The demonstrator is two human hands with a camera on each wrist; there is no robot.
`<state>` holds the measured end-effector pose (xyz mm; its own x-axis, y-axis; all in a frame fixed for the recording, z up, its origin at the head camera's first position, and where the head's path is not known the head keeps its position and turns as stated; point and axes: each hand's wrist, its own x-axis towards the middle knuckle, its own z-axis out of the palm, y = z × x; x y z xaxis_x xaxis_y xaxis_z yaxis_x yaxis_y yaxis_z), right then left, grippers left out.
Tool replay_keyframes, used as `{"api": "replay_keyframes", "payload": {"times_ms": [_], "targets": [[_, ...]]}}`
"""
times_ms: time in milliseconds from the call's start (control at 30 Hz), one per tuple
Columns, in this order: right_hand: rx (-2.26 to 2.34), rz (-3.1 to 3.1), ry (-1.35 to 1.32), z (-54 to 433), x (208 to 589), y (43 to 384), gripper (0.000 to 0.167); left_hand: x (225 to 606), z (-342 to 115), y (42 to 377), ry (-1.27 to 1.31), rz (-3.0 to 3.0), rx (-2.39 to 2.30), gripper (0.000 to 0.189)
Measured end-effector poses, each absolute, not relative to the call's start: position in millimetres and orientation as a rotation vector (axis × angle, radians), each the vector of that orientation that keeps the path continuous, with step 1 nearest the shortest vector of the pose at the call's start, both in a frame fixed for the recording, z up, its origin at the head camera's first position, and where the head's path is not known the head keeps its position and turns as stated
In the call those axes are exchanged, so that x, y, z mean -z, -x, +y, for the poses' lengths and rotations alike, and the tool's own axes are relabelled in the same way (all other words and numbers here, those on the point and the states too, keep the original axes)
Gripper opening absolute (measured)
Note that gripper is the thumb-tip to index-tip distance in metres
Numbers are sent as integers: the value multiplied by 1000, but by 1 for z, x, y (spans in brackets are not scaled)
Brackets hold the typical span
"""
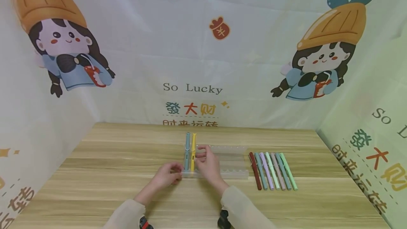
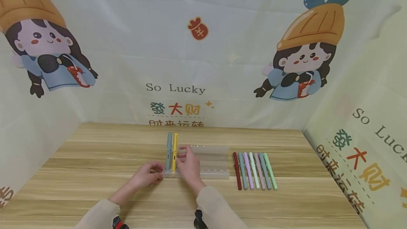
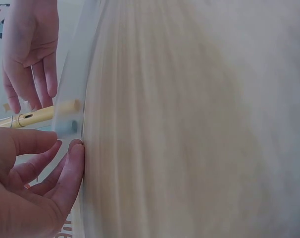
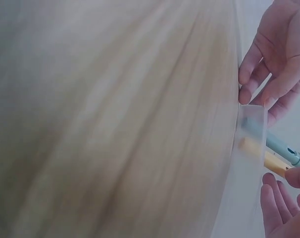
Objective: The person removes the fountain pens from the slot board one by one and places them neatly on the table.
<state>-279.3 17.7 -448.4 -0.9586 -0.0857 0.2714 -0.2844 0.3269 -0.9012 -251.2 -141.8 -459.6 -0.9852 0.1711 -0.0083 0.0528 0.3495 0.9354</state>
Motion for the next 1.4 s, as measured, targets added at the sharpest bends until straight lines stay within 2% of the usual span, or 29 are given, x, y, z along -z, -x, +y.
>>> {"api": "replay_keyframes", "payload": {"times_ms": [967, 1400], "targets": [[-1673, -2407, -332, 11, 450, 280, 40, 454, -142, 248, -222, 2502, -1701, 15], [-1742, -2313, -364, 16, 436, 278, 40, 454, -142, 248, -215, 2507, -1696, 16]]}}
